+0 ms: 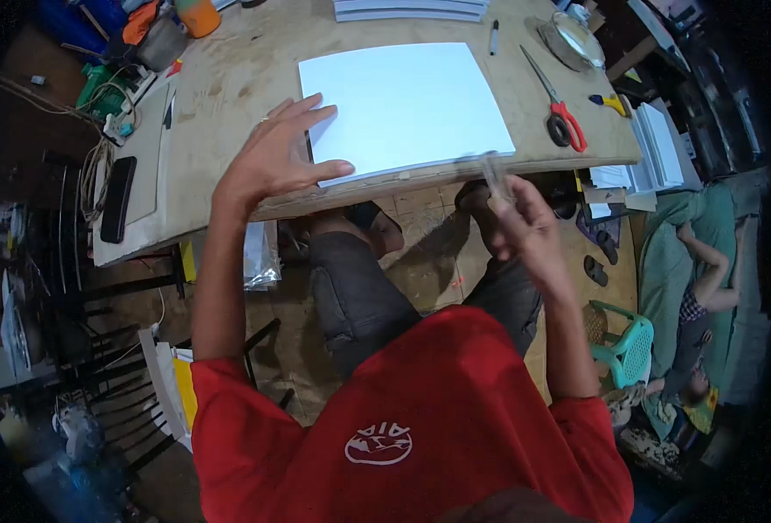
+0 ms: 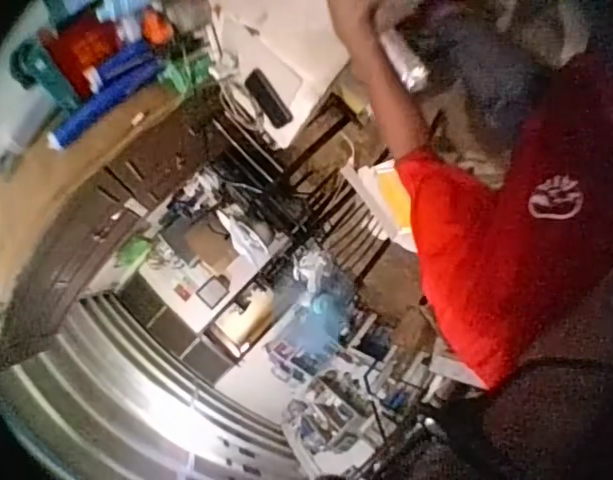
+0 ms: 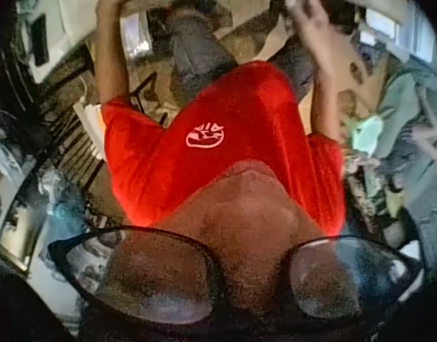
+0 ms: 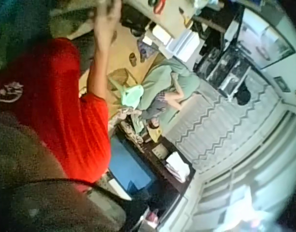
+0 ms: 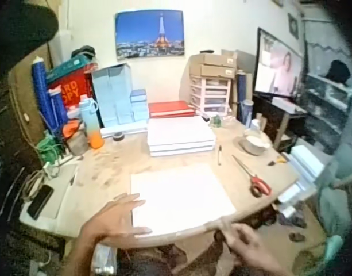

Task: The person aligns paper sheets on a wooden table, applies a substance to the surface of a sheet with a brush, marks the sheet with a pen, and trims the edge of the paper with scissors.

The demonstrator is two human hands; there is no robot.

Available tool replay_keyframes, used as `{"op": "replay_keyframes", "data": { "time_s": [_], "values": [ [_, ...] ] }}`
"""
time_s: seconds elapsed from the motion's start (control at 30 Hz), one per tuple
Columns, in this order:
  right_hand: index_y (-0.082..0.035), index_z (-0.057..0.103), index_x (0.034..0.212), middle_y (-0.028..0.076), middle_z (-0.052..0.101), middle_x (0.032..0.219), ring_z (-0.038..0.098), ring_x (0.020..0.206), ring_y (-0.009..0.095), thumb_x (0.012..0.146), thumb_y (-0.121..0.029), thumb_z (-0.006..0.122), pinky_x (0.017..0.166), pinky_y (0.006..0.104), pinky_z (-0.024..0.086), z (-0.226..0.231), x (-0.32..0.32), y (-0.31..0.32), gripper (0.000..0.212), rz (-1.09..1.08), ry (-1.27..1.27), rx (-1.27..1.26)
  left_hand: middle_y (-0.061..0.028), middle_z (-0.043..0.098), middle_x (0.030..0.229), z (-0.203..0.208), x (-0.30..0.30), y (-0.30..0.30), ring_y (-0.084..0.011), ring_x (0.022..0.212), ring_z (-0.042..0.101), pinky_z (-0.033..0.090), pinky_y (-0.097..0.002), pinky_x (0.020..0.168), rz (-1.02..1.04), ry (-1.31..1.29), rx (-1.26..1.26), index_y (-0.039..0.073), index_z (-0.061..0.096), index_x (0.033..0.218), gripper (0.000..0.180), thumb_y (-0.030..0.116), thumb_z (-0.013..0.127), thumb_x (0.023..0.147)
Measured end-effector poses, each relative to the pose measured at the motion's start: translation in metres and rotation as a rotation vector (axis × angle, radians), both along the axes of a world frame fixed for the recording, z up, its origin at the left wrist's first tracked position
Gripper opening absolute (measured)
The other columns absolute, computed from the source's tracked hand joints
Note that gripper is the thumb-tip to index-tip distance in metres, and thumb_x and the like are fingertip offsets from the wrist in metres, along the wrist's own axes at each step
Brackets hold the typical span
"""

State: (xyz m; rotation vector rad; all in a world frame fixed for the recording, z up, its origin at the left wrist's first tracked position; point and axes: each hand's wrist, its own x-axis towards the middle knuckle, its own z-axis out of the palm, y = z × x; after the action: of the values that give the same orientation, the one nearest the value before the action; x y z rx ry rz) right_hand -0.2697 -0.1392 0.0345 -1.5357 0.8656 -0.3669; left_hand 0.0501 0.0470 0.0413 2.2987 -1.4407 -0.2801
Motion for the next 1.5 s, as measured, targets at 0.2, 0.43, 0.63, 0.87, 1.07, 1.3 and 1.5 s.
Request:
{"op": "replay_keyframes", "data": {
  "time_s": [0.2, 0.43, 0.63, 0.87, 1.07, 1.3, 1.5],
  "values": [
    [-0.014, 0.046, 0.145, 0.019, 0.063, 0.070, 0.064, 0.059, 0.035, 0.093, -0.009, 0.061, 0.055, 0.0434, 0.050, -0.005, 0.069, 0.058, 0.054, 0.307, -0.019, -0.918, -0.0061, 0.034, 0.162, 0.001, 0.018, 0.009, -0.0422, 0.150, 0.023, 0.018, -0.0589, 0.121, -0.018, 0.068, 0.088, 0.027, 0.055, 0.145, 0.107, 0.076, 0.082, 0.054],
    [-0.015, 0.022, 0.159, 0.022, 0.067, 0.093, 0.067, 0.072, 0.041, 0.090, -0.011, 0.057, 0.064, 0.0553, 0.054, -0.011, 0.088, 0.065, 0.078, 0.473, 0.303, -1.079, -0.0031, 0.030, 0.164, 0.004, 0.015, 0.009, -0.0400, 0.152, 0.019, 0.009, -0.0594, 0.123, 0.001, 0.029, 0.161, 0.032, 0.050, 0.148, 0.111, 0.076, 0.083, 0.052],
    [-0.016, 0.036, 0.154, 0.023, 0.064, 0.068, 0.065, 0.061, 0.042, 0.094, -0.012, 0.058, 0.056, 0.0529, 0.050, -0.017, 0.041, -0.014, 0.064, 0.033, 0.318, -1.151, -0.0080, 0.030, 0.164, -0.001, 0.029, 0.015, -0.0386, 0.151, 0.022, 0.014, -0.0559, 0.123, -0.093, 0.006, 0.146, 0.033, 0.048, 0.150, 0.111, 0.077, 0.082, 0.053],
    [-0.004, 0.018, 0.159, 0.022, 0.067, 0.077, 0.067, 0.061, 0.039, 0.084, -0.009, 0.059, 0.056, 0.0514, 0.053, -0.028, 0.117, 0.117, 0.085, 0.428, 0.140, -1.014, -0.0047, 0.030, 0.164, 0.000, 0.029, 0.008, -0.0352, 0.152, 0.021, 0.010, -0.0624, 0.121, -0.108, 0.023, 0.140, 0.035, 0.048, 0.150, 0.112, 0.076, 0.081, 0.051],
    [-0.012, 0.029, 0.157, 0.020, 0.069, 0.081, 0.067, 0.067, 0.040, 0.093, -0.015, 0.056, 0.063, 0.0527, 0.053, -0.006, 0.087, 0.050, 0.070, 0.340, 0.480, -1.099, -0.0112, 0.028, 0.164, 0.003, 0.028, 0.014, -0.0394, 0.151, 0.020, 0.017, -0.0556, 0.123, -0.118, 0.079, 0.149, 0.025, 0.047, 0.151, 0.109, 0.064, 0.087, 0.058],
    [-0.014, 0.042, 0.149, 0.022, 0.065, 0.070, 0.066, 0.067, 0.042, 0.091, -0.011, 0.057, 0.064, 0.0528, 0.051, 0.020, 0.023, -0.036, 0.061, -0.152, 0.356, -0.945, -0.0132, 0.028, 0.164, 0.005, 0.031, 0.012, -0.0395, 0.152, 0.018, 0.017, -0.0538, 0.124, -0.109, 0.080, 0.195, 0.022, 0.045, 0.152, 0.113, 0.065, 0.087, 0.056],
    [-0.009, 0.030, 0.156, 0.023, 0.067, 0.073, 0.067, 0.064, 0.042, 0.091, -0.008, 0.055, 0.058, 0.0527, 0.052, -0.021, 0.073, 0.049, 0.069, 0.196, 0.328, -0.920, -0.0114, 0.028, 0.164, 0.011, 0.028, 0.006, -0.0370, 0.152, 0.021, 0.016, -0.0550, 0.123, -0.116, 0.056, 0.190, 0.026, 0.047, 0.151, 0.115, 0.068, 0.086, 0.051]
  ]
}}
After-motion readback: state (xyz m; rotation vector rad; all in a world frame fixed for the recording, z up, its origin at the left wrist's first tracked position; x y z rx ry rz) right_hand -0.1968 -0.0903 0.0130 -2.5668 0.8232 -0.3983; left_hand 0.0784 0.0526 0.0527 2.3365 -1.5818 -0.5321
